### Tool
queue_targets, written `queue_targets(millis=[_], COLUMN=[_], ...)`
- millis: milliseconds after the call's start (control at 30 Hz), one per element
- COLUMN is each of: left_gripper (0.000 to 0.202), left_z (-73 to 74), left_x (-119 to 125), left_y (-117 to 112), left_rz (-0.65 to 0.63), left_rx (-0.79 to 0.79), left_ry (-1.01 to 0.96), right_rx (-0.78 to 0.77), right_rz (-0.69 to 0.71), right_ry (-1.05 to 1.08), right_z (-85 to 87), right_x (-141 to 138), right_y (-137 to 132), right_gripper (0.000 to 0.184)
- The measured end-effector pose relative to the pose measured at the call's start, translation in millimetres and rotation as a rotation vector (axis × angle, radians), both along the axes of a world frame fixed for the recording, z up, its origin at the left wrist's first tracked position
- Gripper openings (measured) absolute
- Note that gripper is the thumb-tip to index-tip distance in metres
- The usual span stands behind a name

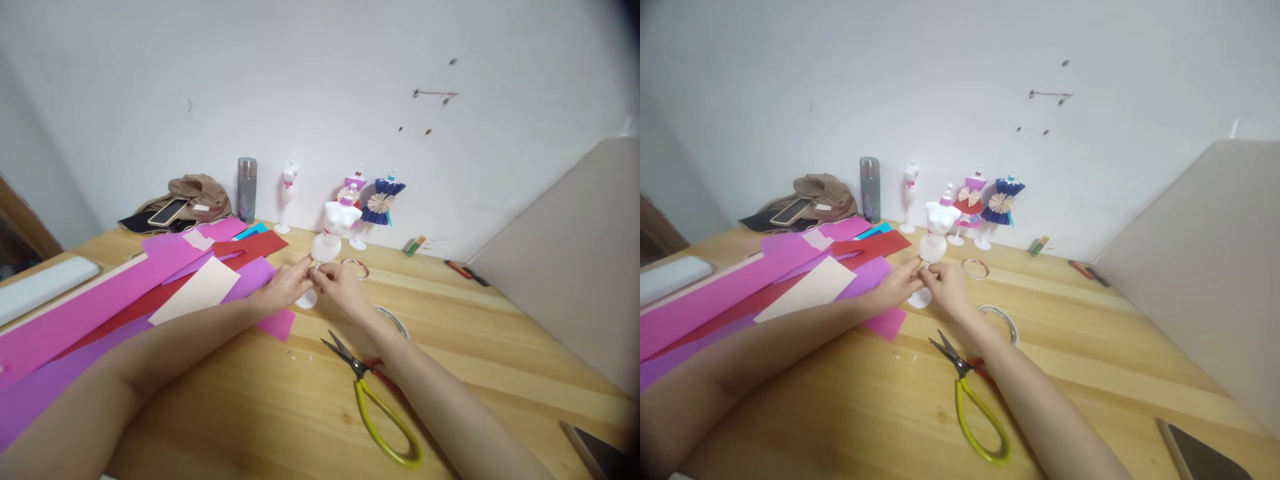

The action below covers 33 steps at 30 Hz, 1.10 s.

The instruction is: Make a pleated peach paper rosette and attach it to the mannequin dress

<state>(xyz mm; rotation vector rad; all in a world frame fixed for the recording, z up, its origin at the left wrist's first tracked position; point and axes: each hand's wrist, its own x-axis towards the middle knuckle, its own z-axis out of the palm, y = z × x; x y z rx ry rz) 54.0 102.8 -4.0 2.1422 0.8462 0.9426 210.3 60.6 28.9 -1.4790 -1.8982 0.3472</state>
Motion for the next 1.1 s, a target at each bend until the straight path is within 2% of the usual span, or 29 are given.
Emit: queue_targets(millis=[67, 200, 433, 533, 667, 800, 933, 1100], left_gripper=[0.033, 0.026, 0.025, 0.016, 0.019, 0.021, 0.024, 0.028], left_z=[-0.8, -3.8, -14.5, -17.0, -17.5, -17.4, -19.9, -22.9], left_x=[0.3, 2.6, 4.9, 5.6, 8.2, 10.3, 10.4, 10.8], left_y=[-1.2, 3.5, 8.4, 7.3, 7.2, 8.3, 10.8, 12.9], left_rz=[-0.007, -0.032, -0.023, -0.008, 0.005, 0.034, 0.054, 0.048], left_rx=[0.020, 0.038, -0.110, -0.156, -0.174, -0.185, -0.178, -0.175], left_ry=[0.037, -0.003, -0.120, -0.125, -0.117, -0.101, -0.079, -0.048], right_rx=[-0.003, -0.025, -0.106, -0.111, -0.088, -0.085, -0.086, -0.102], right_rz=[-0.011, -0.015, 0.006, -0.087, -0.206, -0.298, -0.345, -0.309], right_ry=[-0.019, -0.075, -0.281, -0.398, -0.509, -0.564, -0.562, -0.504], right_z=[0.6, 2.3, 9.2, 17.2, 29.4, 32.3, 23.1, 14.0], right_x=[-0.2, -2.3, 5.1, 24.3, 52.9, 68.9, 72.4, 75.4], right_y=[0.4, -0.4, 2.0, 24.5, 70.6, 106.9, 123.1, 123.5], right_gripper=[0.039, 0.034, 0.022, 0.030, 0.052, 0.053, 0.042, 0.038])
